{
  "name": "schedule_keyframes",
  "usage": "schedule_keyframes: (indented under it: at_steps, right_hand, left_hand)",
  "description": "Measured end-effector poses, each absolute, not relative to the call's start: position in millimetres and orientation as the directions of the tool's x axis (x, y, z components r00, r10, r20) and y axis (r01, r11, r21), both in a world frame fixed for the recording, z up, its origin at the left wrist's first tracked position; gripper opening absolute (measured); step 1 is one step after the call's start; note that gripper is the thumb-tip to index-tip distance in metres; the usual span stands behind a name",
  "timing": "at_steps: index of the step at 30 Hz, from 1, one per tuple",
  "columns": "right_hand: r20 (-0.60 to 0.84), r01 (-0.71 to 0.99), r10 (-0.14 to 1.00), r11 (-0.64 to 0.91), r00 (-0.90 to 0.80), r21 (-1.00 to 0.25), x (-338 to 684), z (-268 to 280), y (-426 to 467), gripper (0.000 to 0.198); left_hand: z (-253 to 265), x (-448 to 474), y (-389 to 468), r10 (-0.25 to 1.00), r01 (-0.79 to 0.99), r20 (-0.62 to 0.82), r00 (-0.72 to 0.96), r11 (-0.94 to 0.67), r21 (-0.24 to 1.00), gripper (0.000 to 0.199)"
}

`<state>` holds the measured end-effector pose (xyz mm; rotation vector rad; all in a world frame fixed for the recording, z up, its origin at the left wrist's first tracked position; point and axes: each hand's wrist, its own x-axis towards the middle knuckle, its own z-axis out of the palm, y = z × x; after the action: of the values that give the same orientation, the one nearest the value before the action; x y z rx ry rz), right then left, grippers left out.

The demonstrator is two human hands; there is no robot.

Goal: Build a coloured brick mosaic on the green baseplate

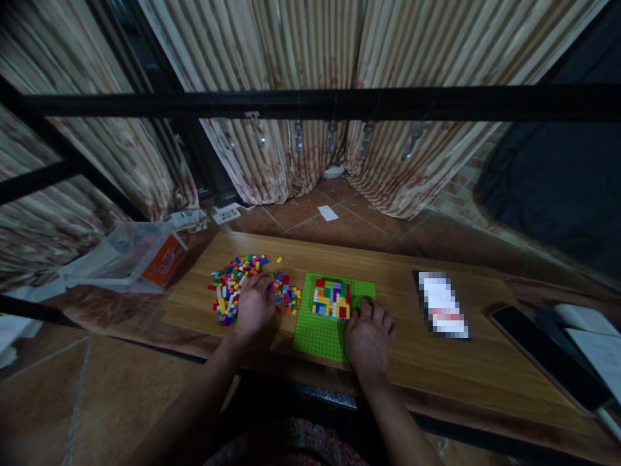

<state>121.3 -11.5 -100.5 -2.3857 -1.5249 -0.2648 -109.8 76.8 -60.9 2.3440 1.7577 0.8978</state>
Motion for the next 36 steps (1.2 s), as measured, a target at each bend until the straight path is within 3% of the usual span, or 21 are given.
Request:
schedule_keyframes:
  at_steps: [7, 20, 27, 36]
  right_hand:
    - [0.307, 0.907, 0.854, -0.397, 0.421, -0.137, 121.6, -100.1, -12.1, 0.037]
    - [0.303, 0.904, 0.851, -0.402, 0.428, -0.147, 122.6, -101.5, -12.1, 0.04]
    - [0.304, 0.913, 0.862, -0.392, 0.406, -0.11, 123.5, -102.5, -13.1, 0.039]
    - [0.319, 0.914, 0.858, -0.392, 0.403, -0.102, 123.1, -102.1, -13.8, 0.038]
  left_hand:
    - [-60.7, -122.1, 93.7, 0.904, 0.884, 0.409, 0.125, -0.289, 0.368, 0.031]
    - [-65.7, -156.5, 68.4, 0.919, 0.858, 0.392, 0.033, -0.228, 0.461, 0.024]
    - [-69.9, -151.0, 69.1, 0.915, 0.885, 0.393, 0.087, -0.252, 0.391, 0.029]
    - [-70.1, -141.8, 59.7, 0.926, 0.876, 0.356, 0.124, -0.27, 0.399, 0.025]
